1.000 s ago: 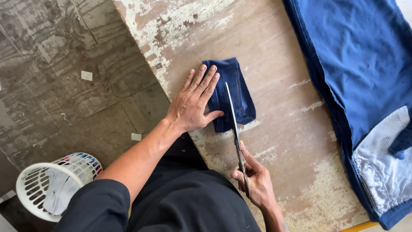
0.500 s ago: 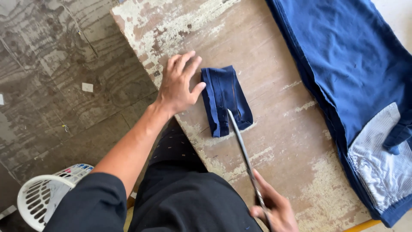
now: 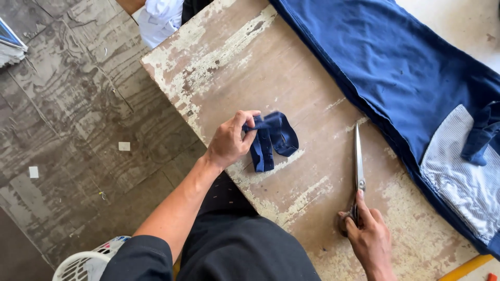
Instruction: Cutting strips of fabric from a pair of blue trousers using scissors on a workbench.
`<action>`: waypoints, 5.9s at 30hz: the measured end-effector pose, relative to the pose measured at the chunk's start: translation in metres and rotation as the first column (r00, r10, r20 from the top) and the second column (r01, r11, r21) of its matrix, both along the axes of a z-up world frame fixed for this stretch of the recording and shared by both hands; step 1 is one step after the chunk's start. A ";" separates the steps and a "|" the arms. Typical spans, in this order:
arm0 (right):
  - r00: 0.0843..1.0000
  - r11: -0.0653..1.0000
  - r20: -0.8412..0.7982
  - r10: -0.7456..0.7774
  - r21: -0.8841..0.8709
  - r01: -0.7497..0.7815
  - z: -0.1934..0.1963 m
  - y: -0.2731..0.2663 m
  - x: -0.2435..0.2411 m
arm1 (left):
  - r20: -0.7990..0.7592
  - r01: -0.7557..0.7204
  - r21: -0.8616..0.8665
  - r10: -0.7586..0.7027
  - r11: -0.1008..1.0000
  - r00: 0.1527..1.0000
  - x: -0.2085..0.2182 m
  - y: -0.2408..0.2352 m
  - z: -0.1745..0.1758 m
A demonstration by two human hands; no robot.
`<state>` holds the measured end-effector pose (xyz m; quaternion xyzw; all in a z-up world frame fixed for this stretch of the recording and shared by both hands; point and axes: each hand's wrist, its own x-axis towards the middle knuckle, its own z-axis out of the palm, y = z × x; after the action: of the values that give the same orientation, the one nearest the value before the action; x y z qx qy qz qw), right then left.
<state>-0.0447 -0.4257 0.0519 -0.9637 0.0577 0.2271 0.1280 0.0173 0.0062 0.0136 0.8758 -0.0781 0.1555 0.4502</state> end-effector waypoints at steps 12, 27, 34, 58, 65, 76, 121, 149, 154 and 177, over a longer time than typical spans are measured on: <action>0.929 0.366 0.123 0.348 0.895 -0.255 0.104 0.154 0.094 | -0.034 0.156 -0.177 -0.164 0.972 0.986 -0.047 -0.060 0.128; 0.915 0.516 -0.325 0.241 0.841 0.163 0.121 0.155 0.083 | -0.482 0.303 -0.288 -0.411 0.908 0.774 0.001 -0.017 0.108; 0.728 0.867 0.647 0.225 0.207 -0.453 -0.020 0.146 0.070 | 0.104 -0.149 0.452 0.114 0.880 0.988 0.012 -0.070 -0.038; 0.870 0.863 -0.336 -0.360 0.234 0.448 0.078 0.037 -0.009 | -0.271 0.156 0.684 0.049 0.713 0.961 0.001 -0.056 0.006; 0.794 0.370 -0.452 -0.407 0.713 0.595 0.098 0.060 -0.094 | -0.154 0.089 0.701 0.028 0.707 0.988 0.014 -0.036 0.013; 0.752 0.267 -0.579 -0.315 0.706 0.656 0.008 0.092 -0.150 | -0.335 0.279 0.662 -0.059 0.696 0.940 0.032 -0.014 -0.004; 0.945 0.792 -0.203 -0.258 0.516 0.327 0.010 0.167 -0.064 | -0.175 0.129 0.573 -0.033 0.809 0.984 0.014 -0.003 -0.026; 0.979 0.871 -0.077 -0.188 0.447 0.202 -0.012 0.177 -0.048 | -0.228 0.557 0.487 -0.518 0.672 0.824 0.052 -0.075 0.008; 0.958 0.901 -0.180 -0.225 0.337 0.275 -0.005 0.178 -0.032 | -0.322 0.615 0.541 -0.534 0.574 0.782 0.064 -0.085 -0.006; 0.100 0.231 0.390 -0.916 0.305 0.924 0.014 0.037 -0.192 | 0.223 0.097 0.565 -0.264 0.820 0.938 0.161 -0.020 0.030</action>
<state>-0.2366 -0.3889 0.0655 -0.7382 0.6094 -0.1578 0.2425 0.1781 -0.0142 0.0435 0.9232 -0.2679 0.2101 0.1784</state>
